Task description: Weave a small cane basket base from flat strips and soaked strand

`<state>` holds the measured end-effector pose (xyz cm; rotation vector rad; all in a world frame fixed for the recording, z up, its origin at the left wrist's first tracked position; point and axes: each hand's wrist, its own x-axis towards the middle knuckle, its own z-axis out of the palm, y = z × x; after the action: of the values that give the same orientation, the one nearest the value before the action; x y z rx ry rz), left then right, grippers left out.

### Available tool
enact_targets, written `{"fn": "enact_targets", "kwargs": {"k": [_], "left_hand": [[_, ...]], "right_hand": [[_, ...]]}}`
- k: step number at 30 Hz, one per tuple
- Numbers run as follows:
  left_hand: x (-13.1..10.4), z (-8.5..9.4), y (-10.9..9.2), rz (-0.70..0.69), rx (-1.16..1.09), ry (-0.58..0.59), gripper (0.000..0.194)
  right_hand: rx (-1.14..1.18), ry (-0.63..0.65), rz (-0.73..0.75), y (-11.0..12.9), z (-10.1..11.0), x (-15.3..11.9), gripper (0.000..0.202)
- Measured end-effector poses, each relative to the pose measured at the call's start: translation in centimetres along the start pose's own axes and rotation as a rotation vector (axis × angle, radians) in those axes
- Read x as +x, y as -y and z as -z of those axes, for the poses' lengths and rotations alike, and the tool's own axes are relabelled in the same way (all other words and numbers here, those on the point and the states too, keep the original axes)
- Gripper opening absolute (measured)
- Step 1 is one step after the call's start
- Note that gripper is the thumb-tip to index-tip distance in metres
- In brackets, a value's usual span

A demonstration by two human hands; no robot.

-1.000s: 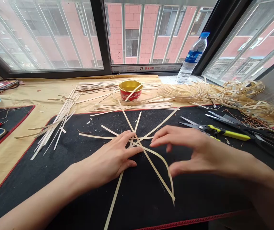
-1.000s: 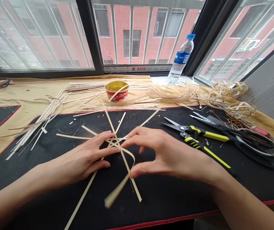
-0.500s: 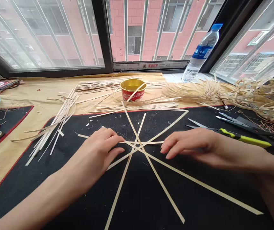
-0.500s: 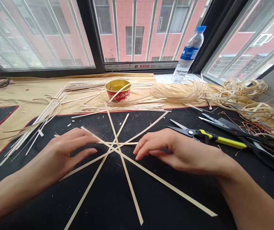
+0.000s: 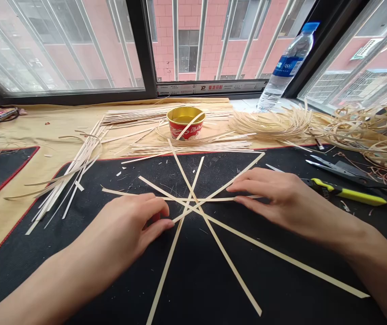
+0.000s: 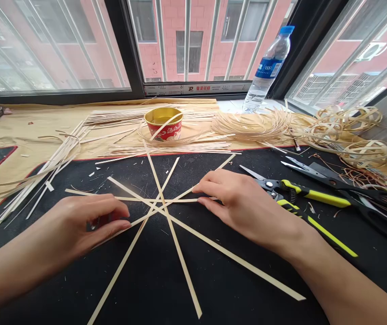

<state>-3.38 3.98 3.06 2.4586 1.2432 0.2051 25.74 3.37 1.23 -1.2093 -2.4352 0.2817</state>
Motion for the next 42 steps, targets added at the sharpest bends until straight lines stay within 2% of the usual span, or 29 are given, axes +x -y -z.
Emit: {"fn": "enact_targets", "kwargs": {"k": [2, 4, 8, 13, 16, 18, 20, 23, 25, 27, 28, 30, 32, 34, 36, 39, 42], "left_hand": [[0.0, 0.1, -0.1, 0.054, -0.017, 0.114, 0.017], [-0.1, 0.1, -0.2, 0.101, -0.042, 0.168, 0.016], [-0.3, 0.2, -0.4, 0.146, -0.166, 0.206, 0.015], [-0.6, 0.7, -0.9, 0.099, -0.229, 0.26, 0.016], [-0.3, 0.7, -0.8, -0.06, -0.132, 0.151, 0.022], [0.1, 0.6, -0.7, -0.219, -0.073, 0.022, 0.024], [0.5, 0.2, -0.6, -0.351, -0.062, -0.06, 0.021], [1.2, -0.5, -0.6, -0.446, -0.043, -0.038, 0.027], [1.5, -1.0, -0.5, -0.472, 0.002, 0.033, 0.033], [1.8, -1.4, -0.4, -0.492, 0.045, 0.106, 0.037], [1.8, -1.6, -0.3, -0.499, 0.059, 0.131, 0.037], [1.9, -1.7, -0.2, -0.5, 0.068, 0.159, 0.038], [1.9, -1.8, 0.0, -0.49, 0.056, 0.166, 0.038], [1.8, -1.8, 0.0, -0.471, 0.042, 0.167, 0.039], [1.8, -1.9, 0.0, -0.464, 0.037, 0.162, 0.041], [1.7, -2.0, -0.2, -0.492, 0.051, 0.152, 0.04], [1.8, -2.1, -0.4, -0.527, 0.082, 0.141, 0.038]], "right_hand": [[0.013, 0.016, -0.016, -0.2, 0.1, 0.0, 0.021], [0.037, 0.043, -0.027, -0.3, 0.2, 0.1, 0.02], [0.116, 0.067, -0.061, -0.5, 0.2, 0.5, 0.021], [0.239, 0.08, -0.087, -0.7, 0.4, 0.9, 0.019], [0.284, 0.028, -0.136, -1.0, 1.2, 0.9, 0.019], [0.312, -0.091, -0.201, -1.2, 2.1, 0.7, 0.019], [0.357, -0.244, -0.296, -1.3, 3.2, 0.1, 0.019], [0.336, -0.386, -0.44, -1.5, 4.5, -2.6, 0.02], [0.168, -0.375, -0.464, -1.8, 4.5, -5.6, 0.021], [-0.008, -0.281, -0.385, -2.2, 3.6, -9.1, 0.022], [-0.079, -0.276, -0.317, -2.4, 2.9, -10.8, 0.027], [-0.151, -0.202, -0.251, -2.4, 1.4, -13.3, 0.045], [-0.214, -0.129, -0.209, -2.0, 0.3, -14.1, 0.065], [-0.243, -0.089, -0.163, -1.2, -0.2, -13.2, 0.077], [-0.17, -0.1, -0.128, -0.2, -0.2, -11.1, 0.083], [0.122, -0.159, -0.182, 1.6, -0.2, -7.3, 0.088], [0.49, -0.253, -0.226, 3.6, -1.2, -4.1, 0.086]]}}
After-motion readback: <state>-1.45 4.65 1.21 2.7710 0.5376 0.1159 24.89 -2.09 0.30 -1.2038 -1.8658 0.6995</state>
